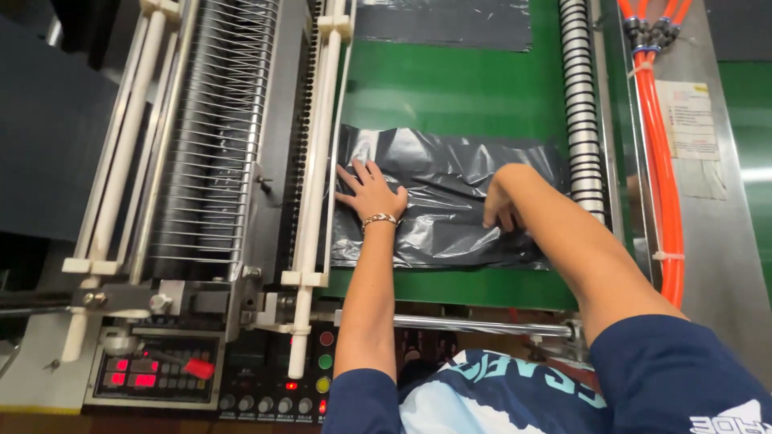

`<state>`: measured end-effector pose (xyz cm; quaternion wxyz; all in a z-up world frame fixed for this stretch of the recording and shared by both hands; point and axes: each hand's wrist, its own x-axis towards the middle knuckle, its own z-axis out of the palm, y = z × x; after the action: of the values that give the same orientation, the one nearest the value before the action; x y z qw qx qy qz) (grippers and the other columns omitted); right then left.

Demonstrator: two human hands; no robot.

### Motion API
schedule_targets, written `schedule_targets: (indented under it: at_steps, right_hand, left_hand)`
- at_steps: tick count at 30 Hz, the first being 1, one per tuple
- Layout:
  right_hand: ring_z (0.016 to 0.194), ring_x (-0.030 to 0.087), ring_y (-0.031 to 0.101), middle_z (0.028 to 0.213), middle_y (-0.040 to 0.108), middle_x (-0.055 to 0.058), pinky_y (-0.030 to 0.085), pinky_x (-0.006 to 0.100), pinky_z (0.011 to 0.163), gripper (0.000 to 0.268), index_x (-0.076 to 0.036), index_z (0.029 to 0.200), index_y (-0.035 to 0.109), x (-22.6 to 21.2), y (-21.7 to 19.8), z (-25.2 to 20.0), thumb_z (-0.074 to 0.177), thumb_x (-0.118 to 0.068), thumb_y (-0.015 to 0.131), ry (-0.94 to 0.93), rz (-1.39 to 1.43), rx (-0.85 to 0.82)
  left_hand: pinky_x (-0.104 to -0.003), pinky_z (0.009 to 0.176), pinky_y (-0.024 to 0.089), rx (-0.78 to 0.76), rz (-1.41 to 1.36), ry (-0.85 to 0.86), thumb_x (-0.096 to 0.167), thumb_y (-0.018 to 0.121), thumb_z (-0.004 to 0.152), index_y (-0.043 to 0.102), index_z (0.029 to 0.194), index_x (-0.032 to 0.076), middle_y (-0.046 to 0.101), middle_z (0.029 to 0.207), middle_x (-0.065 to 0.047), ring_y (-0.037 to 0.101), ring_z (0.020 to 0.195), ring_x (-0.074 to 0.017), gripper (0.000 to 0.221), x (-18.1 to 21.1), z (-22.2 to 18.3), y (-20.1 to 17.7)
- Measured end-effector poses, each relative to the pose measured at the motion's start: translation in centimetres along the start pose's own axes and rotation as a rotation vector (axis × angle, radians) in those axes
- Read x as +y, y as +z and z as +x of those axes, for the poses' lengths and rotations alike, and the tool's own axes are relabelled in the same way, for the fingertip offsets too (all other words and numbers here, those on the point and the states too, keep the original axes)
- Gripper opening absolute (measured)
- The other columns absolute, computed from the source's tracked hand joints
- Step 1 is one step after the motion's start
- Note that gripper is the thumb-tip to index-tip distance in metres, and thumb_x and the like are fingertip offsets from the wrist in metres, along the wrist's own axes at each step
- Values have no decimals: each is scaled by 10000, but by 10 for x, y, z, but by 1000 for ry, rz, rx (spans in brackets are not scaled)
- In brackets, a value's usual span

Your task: Picking up plastic bags from a conveyor belt, folding them into squares, and stacking them in a plastic crate.

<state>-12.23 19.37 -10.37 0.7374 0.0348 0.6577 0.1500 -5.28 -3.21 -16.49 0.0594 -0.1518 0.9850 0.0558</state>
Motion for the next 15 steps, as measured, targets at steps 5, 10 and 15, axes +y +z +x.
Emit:
schedule_targets:
  at_steps: [5, 10, 15]
  right_hand:
    - [1045, 309, 696, 1037, 746, 154, 545, 477, 896, 375, -87, 1116, 760, -1, -17, 35, 885, -355, 636, 15, 50, 566]
    - [779, 459, 702, 995, 650, 240, 569, 578, 458, 335, 9, 1148, 641, 7, 2, 70, 839, -118, 672, 54, 14, 1222]
    - [888, 526, 678, 1099, 560, 280, 575, 649, 570, 388, 25, 1194, 518, 13, -6, 115, 850, -100, 646, -29, 129, 1230]
  left_hand:
    - [-742, 1011, 314, 73, -67, -31, 596, 556, 849, 332, 1544, 104, 197, 1642, -161, 166, 1476, -463, 880, -12, 18, 21]
    - [-740, 994, 329, 155, -125, -114, 683, 564, 837, 287, 1558, 104, 210, 1632, -145, 218, 1461, -437, 966, -28, 34, 49]
    - [-712, 933, 379, 166, -226, -211, 663, 606, 836, 251, 1555, 103, 256, 1598, -148, 354, 1364, -416, 978, -35, 48, 65]
